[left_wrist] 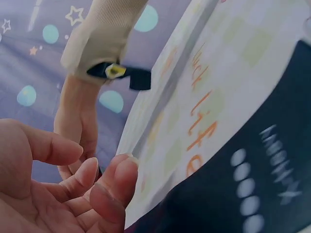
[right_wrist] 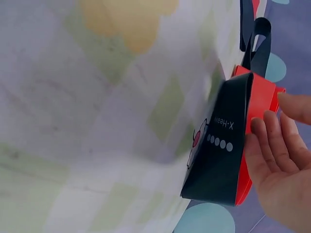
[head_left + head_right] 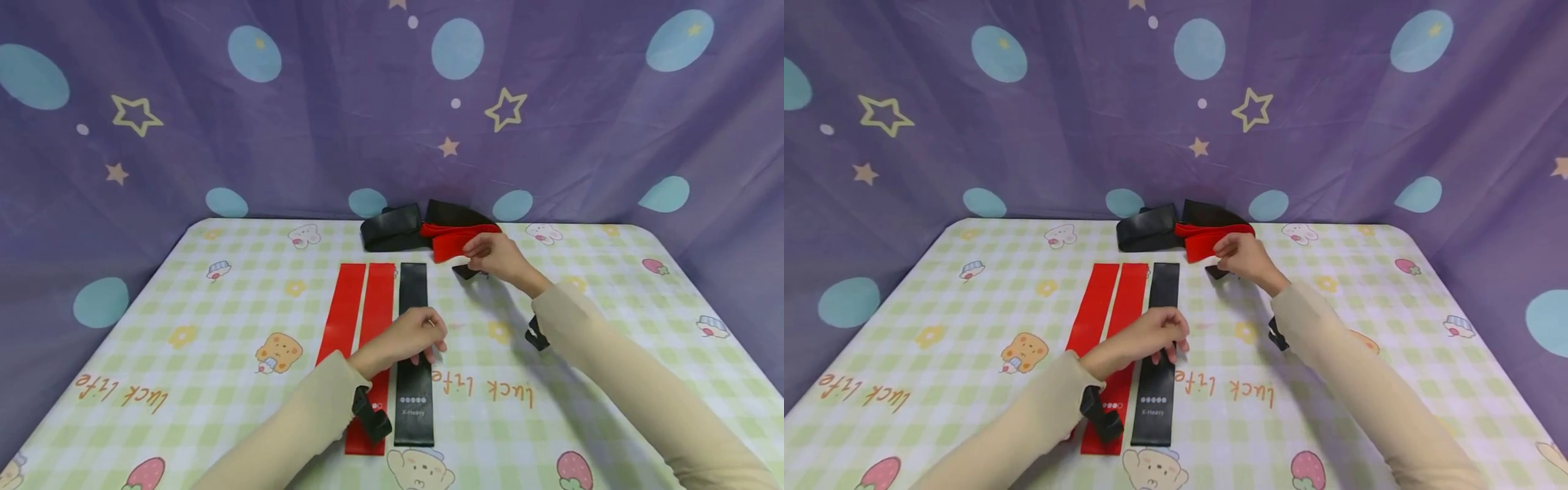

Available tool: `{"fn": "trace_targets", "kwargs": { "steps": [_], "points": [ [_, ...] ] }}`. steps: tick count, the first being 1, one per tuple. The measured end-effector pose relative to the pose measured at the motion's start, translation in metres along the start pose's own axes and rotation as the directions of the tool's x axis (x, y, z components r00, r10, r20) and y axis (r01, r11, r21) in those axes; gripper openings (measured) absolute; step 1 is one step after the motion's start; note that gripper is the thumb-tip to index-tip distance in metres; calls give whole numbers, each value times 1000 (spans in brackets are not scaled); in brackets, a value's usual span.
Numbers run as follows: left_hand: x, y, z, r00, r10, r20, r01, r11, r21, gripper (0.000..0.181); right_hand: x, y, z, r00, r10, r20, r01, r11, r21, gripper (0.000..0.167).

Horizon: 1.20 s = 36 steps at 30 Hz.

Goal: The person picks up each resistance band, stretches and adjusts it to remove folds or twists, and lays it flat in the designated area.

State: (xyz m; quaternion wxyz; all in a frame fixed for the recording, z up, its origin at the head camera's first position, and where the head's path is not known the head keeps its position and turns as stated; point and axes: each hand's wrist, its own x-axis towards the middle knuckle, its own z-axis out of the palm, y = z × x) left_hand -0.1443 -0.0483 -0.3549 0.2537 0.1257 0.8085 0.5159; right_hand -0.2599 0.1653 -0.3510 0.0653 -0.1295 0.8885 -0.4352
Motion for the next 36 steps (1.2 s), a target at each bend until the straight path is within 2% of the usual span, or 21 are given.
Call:
{"fn": "trace_targets", "kwargs": {
  "steps": [8, 12, 19, 26, 31, 34, 36],
  "points": [
    [23, 6, -11, 998, -36, -47, 38, 999, 22, 15, -3, 3, 2, 997, -66, 50, 69, 995, -76, 38],
    [32, 8, -15, 998, -48, -48, 49, 999, 23, 16, -2, 6, 4, 992, -110, 67, 118, 985, -127, 38],
    [44, 11, -20, 995, -75, -68, 76, 997, 18, 16, 2, 10, 10, 986, -138, 95, 155, 969, -194, 33],
    [48, 8, -25, 994, -75, -73, 75, 997, -7, 19, 1, 11, 2, 970, -210, 124, 239, 916, -323, 38],
    [50, 7, -27, 993, -80, -91, 79, 997, -23, 18, 3, 14, 1, 957, -258, 129, 289, 871, -398, 34],
    [54, 7, -26, 992, -79, -98, 77, 997, -28, 18, 4, 16, 3, 956, -276, 96, 290, 860, -420, 26],
    [58, 9, -25, 991, -87, -105, 83, 996, -41, 18, 5, 15, 2, 962, -266, 64, 268, 870, -413, 20]
  ]
}}
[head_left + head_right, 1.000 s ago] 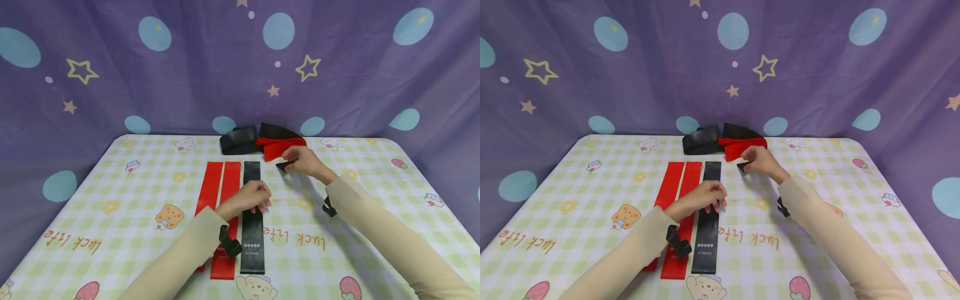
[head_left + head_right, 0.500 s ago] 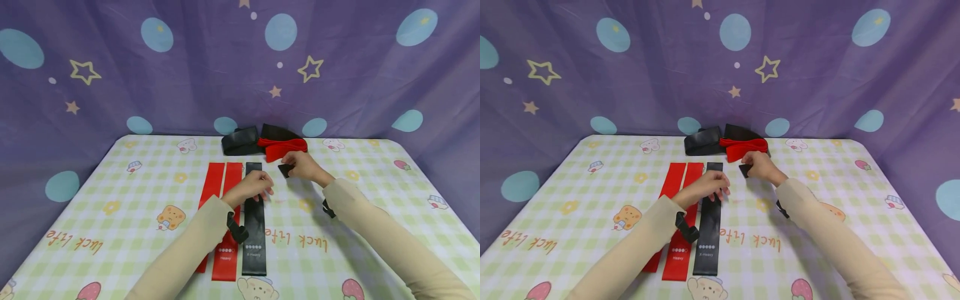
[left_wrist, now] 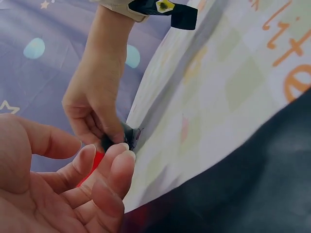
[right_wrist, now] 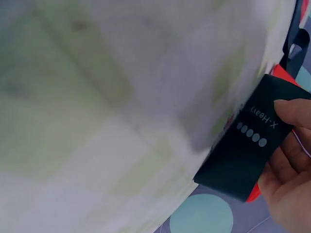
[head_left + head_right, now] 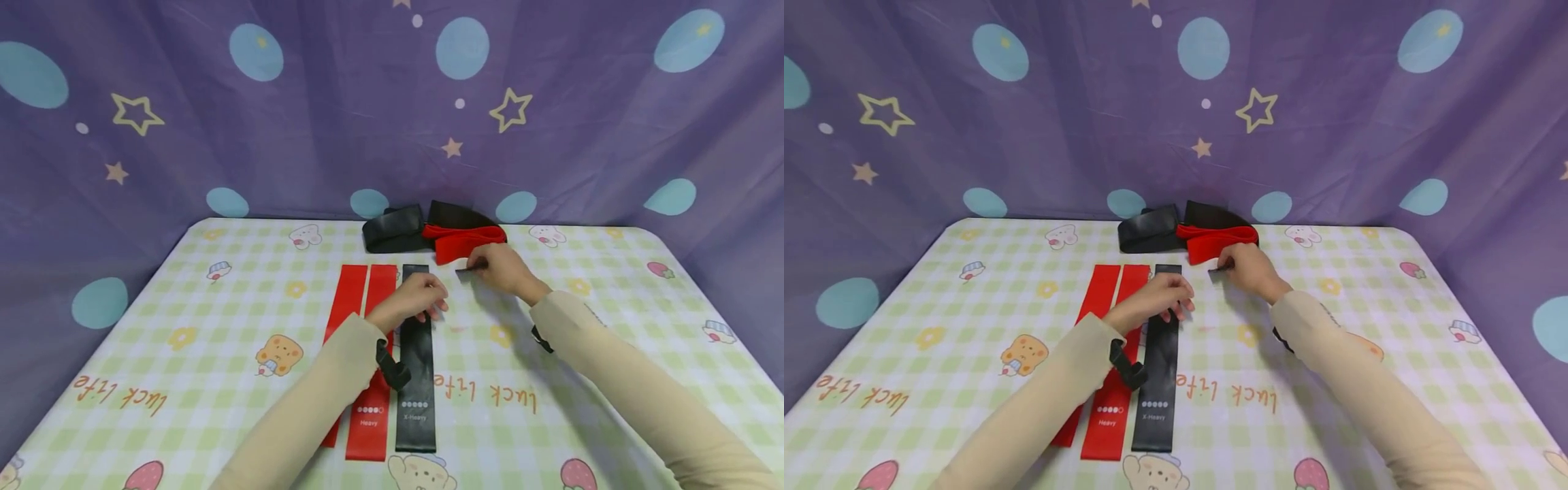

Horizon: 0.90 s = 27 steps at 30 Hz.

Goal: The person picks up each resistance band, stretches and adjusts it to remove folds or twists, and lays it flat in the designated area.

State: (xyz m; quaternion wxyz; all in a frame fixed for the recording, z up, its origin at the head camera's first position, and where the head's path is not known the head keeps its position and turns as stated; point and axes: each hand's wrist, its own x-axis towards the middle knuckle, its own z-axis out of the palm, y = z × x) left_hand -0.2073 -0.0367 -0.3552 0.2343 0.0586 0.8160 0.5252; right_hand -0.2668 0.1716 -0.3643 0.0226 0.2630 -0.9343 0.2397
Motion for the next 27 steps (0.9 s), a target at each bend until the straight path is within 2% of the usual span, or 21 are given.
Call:
{"fn": "trace_targets", "kwargs": {
  "steps": [4, 8, 12, 15, 20, 23, 27],
  "points": [
    [12, 6, 6, 999, -12, -33, 10, 999, -47, 15, 1, 4, -8, 996, 74, -57, -70, 995, 70, 15],
    [25, 14, 13, 996, -16, -90, 9, 997, -76, 15, 3, 8, -17, 983, 158, -98, -139, 974, 179, 18],
    [34, 22, 17, 989, -16, -146, 2, 995, -97, 21, 4, 10, -23, 964, 261, -47, -233, 920, 316, 29],
    [38, 26, 20, 982, -3, -190, -20, 993, -117, 26, 4, 9, -27, 949, 316, 0, -292, 878, 380, 35],
    [41, 30, 23, 965, 27, -260, -61, 990, -124, 32, 3, 6, -33, 940, 341, -10, -304, 851, 427, 33],
    [42, 30, 25, 963, 23, -269, -58, 991, -122, 28, 3, 3, -37, 939, 345, -16, -302, 841, 448, 31],
    [45, 28, 30, 975, -17, -223, -24, 983, -181, 20, 4, -3, -44, 930, 368, 12, -329, 816, 475, 30]
  ]
}}
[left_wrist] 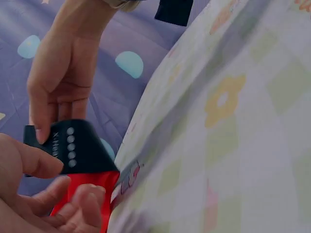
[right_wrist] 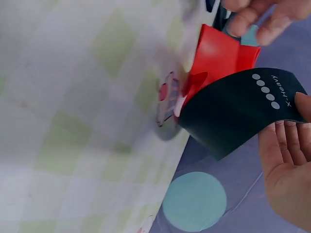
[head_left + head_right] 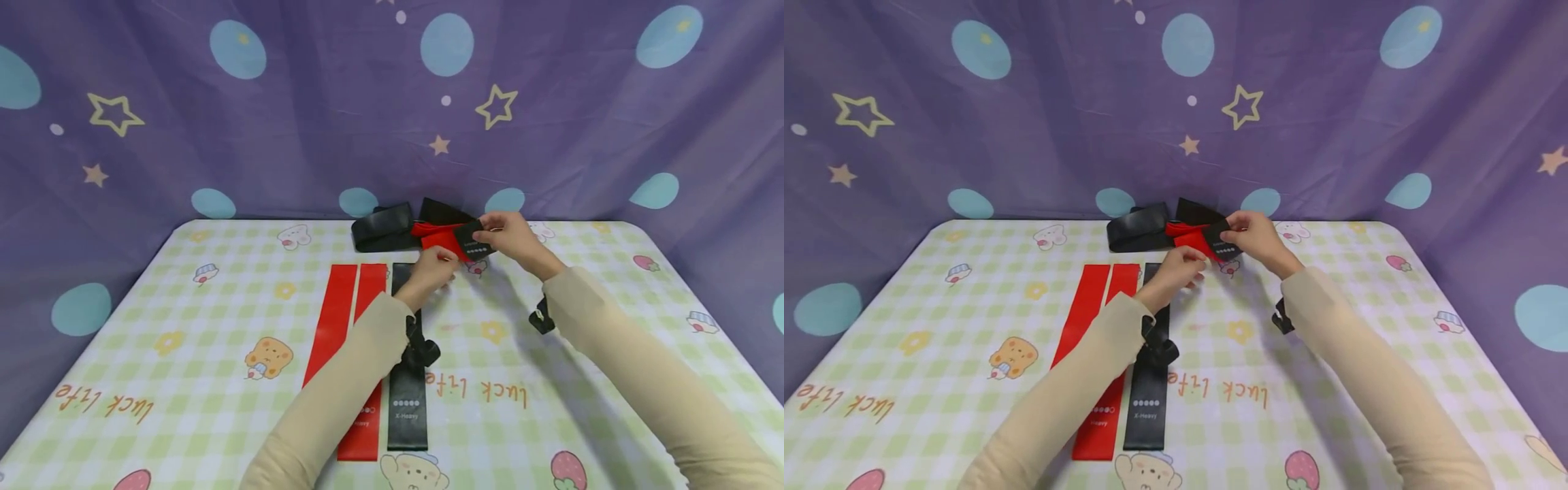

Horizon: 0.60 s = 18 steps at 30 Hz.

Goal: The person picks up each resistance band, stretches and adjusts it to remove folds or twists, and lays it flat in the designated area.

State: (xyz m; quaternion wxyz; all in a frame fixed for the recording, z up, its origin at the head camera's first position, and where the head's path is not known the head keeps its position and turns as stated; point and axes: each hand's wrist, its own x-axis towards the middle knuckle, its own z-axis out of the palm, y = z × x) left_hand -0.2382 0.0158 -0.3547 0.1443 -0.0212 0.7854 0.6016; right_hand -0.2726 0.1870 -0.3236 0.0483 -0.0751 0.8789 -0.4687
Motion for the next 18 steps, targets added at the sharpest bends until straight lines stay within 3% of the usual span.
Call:
{"fn": "trace_targets", "kwargs": {
  "steps": [4, 8, 11, 13, 14, 16, 18],
  "points": [
    [0, 0, 9, 996, -43, 81, 53, 991, -123, 26, 0, -8, 1, 999, 36, -22, -34, 995, 95, 30],
    [-4, 4, 19, 990, -20, 141, 53, 971, -234, 33, 1, -15, 6, 997, 49, -68, -32, 973, 230, 29],
    [-8, 8, 27, 983, -24, 185, 93, 923, -373, 35, 0, -20, 11, 994, 67, -92, -33, 945, 325, 22],
    [-8, 10, 32, 977, -40, 209, 142, 854, -500, 37, -1, -22, 14, 992, 83, -99, -39, 923, 382, 15],
    [-9, 11, 34, 976, -50, 210, 163, 807, -567, 37, -1, -22, 16, 990, 95, -104, -45, 913, 405, 12],
    [-8, 12, 38, 978, -59, 202, 186, 697, -693, 36, -2, -24, 19, 986, 118, -117, -56, 897, 439, 10],
    [-7, 12, 40, 984, -58, 169, 170, 594, -786, 30, -4, -25, 23, 982, 133, -134, -59, 890, 452, 11]
  ]
}}
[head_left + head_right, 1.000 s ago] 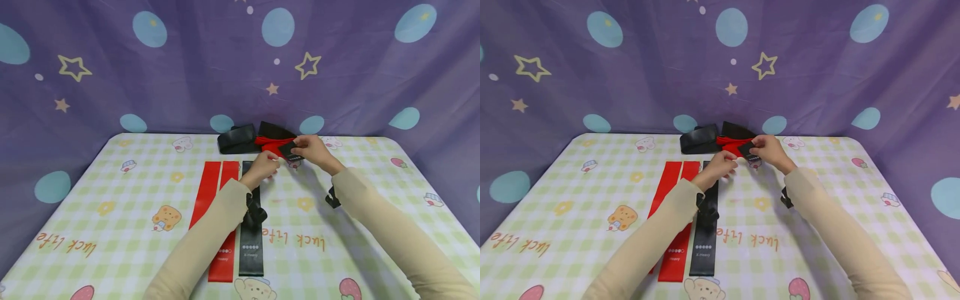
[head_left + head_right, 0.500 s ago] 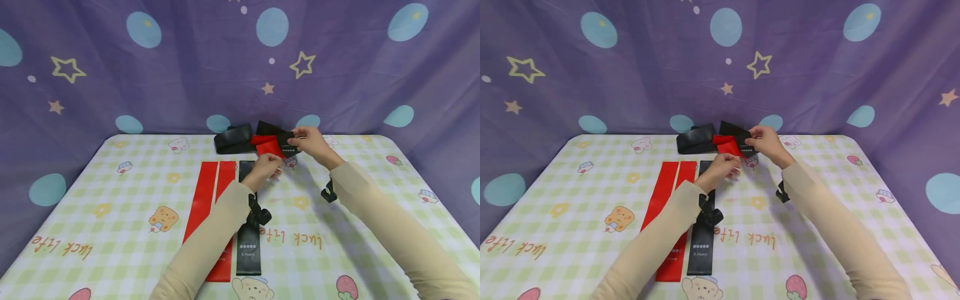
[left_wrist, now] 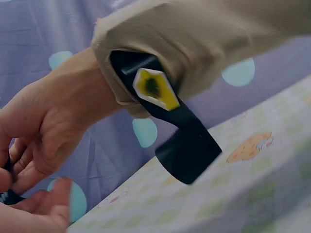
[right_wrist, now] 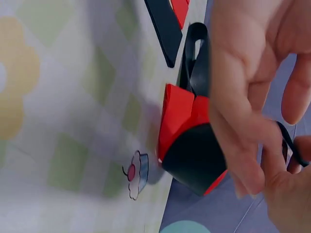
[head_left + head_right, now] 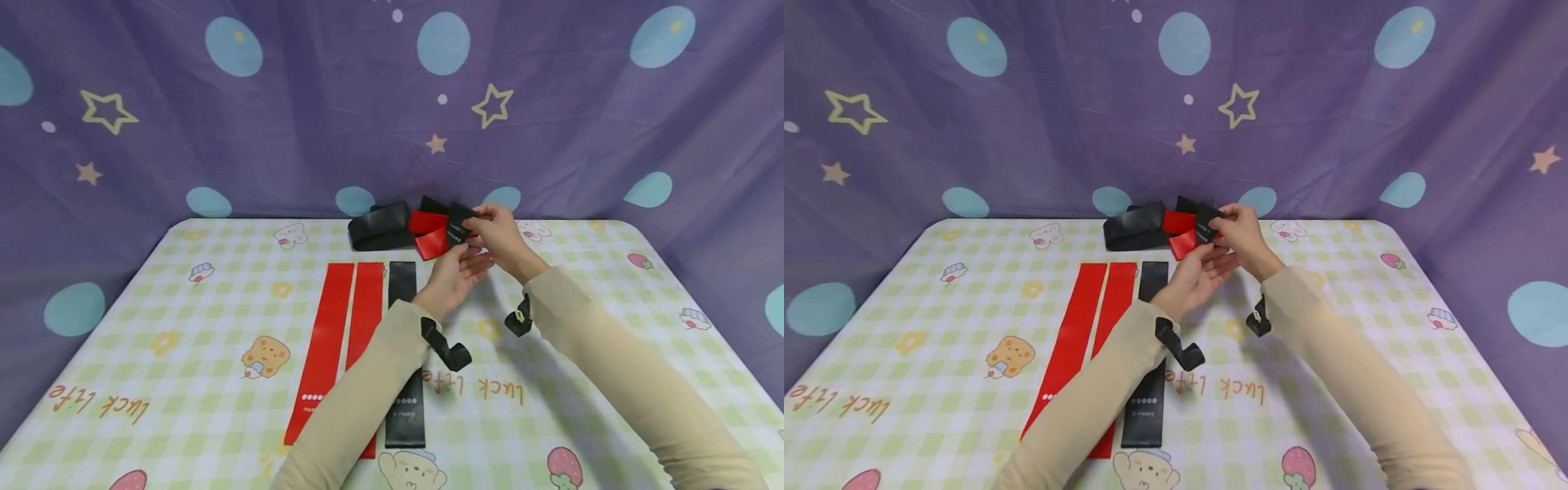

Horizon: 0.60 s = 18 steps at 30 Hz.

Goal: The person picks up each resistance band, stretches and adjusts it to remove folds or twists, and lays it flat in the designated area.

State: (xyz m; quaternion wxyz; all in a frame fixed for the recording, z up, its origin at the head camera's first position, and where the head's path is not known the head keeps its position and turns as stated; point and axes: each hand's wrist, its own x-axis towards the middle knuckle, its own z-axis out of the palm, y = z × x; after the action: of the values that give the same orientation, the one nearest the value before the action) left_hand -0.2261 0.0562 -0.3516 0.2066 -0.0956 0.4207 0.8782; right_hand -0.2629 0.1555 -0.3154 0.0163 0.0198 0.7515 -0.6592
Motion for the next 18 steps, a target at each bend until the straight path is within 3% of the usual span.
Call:
{"fn": "trace_targets", "kwargs": {
  "steps": [3, 7, 12, 18],
  "points": [
    [2, -2, 2, 999, 45, -31, -48, 990, -129, 25, -5, 1, 2, 1000, 5, -22, -4, 999, 41, 12],
    [1, 0, 0, 993, 78, -84, -93, 976, -196, 23, -10, 2, 3, 1000, 19, -16, -17, 990, 142, 14],
    [2, 5, -3, 983, 92, -158, -117, 980, -159, 31, -17, 2, 0, 998, 66, -24, -60, 978, 198, 25],
    [5, 12, -7, 970, 96, -223, -117, 990, -84, 35, -22, 8, 1, 990, 143, -13, -138, 970, 201, 51]
  ]
}}
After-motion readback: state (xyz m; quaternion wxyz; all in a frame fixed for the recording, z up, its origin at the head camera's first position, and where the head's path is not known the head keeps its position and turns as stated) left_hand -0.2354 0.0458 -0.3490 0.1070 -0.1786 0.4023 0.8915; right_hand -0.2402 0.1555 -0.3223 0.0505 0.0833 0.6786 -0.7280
